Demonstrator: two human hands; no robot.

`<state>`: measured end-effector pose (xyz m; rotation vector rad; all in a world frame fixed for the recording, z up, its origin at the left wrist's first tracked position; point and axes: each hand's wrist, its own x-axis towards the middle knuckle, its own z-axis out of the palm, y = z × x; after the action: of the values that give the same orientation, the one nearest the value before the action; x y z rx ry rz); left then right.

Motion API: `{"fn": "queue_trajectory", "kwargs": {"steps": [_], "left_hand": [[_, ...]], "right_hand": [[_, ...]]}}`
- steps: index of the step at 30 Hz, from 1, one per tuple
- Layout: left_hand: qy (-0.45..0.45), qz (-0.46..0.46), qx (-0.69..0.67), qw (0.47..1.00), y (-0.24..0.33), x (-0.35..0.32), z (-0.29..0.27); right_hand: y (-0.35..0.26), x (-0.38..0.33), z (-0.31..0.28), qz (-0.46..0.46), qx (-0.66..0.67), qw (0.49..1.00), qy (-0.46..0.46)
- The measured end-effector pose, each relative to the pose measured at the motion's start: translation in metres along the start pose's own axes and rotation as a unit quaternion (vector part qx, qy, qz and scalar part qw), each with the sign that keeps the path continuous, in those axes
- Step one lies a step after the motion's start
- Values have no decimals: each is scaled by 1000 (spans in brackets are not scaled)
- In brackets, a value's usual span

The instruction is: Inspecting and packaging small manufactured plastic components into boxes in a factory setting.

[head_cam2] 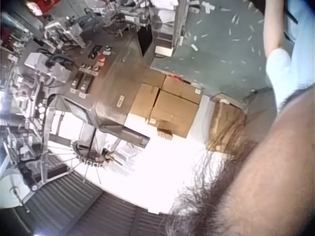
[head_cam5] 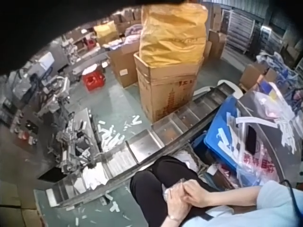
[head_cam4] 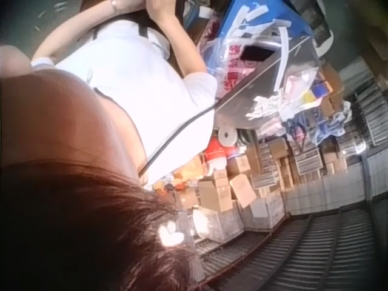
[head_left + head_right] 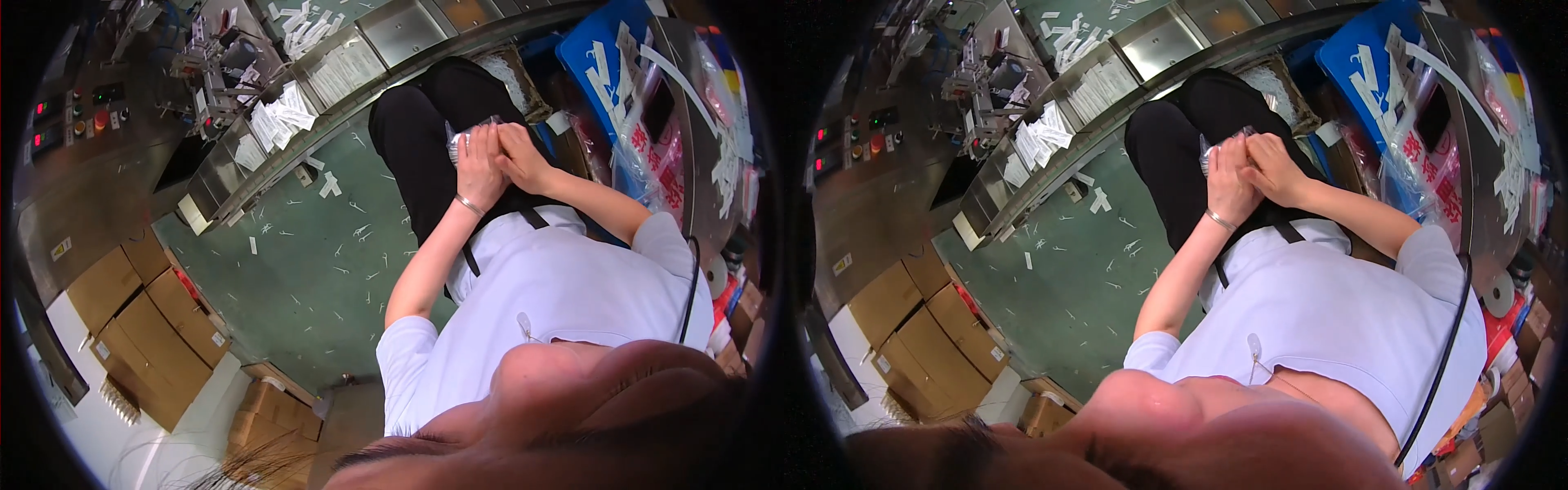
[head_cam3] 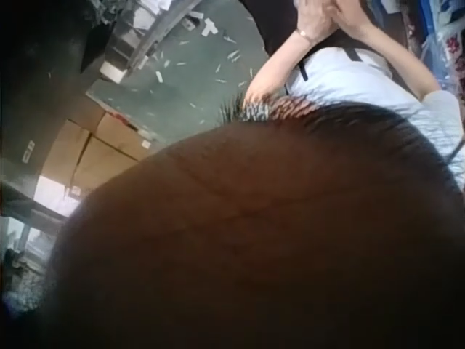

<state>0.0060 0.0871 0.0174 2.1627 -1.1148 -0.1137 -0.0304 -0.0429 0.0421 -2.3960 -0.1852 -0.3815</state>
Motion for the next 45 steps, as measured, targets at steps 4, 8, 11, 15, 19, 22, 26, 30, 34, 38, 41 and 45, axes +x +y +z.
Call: {"fn": "queue_trajectory", "kwargs": {"steps": [4, 8, 11, 15, 19, 22, 26, 30, 34, 38, 41, 45], "left_hand": [[40, -32, -66, 996, 17, -16, -40], [126, -109, -164, 972, -2, -21, -71], [278, -256, -207, 903, -45, -6, -72], [290, -243, -103, 920, -80, 10, -76], [301, -270, -126, 906, -81, -11, -47], [296, -288, -94, 906, -77, -18, -32], [301, -297, -120, 898, -84, -9, -30], [292, -311, -117, 897, -86, -9, -34], [304, -307, -118, 894, -86, -10, -32], [293, -253, -132, 913, -84, 11, -29], [271, -254, -160, 915, -85, 8, -27], [373, -280, -172, 868, -120, -51, 0]], "right_hand": [[1, 42, -24, -51, -32, 997, 44], [-5, 137, 31, 111, 213, 971, 3], [-2, 207, 113, 285, 269, 914, -109], [40, 277, 167, 501, 52, 846, -174], [10, 283, 200, 583, -64, 798, -134], [8, 282, 208, 573, 10, 805, -155], [25, 280, 213, 576, 191, 785, -122], [27, 280, 225, 578, 284, 762, -72], [27, 275, 229, 589, 289, 751, -70], [72, 288, 216, 596, 198, 777, -43], [112, 260, 158, 512, 200, 828, 116], [20, 209, 213, 532, 173, 809, 179]]}}
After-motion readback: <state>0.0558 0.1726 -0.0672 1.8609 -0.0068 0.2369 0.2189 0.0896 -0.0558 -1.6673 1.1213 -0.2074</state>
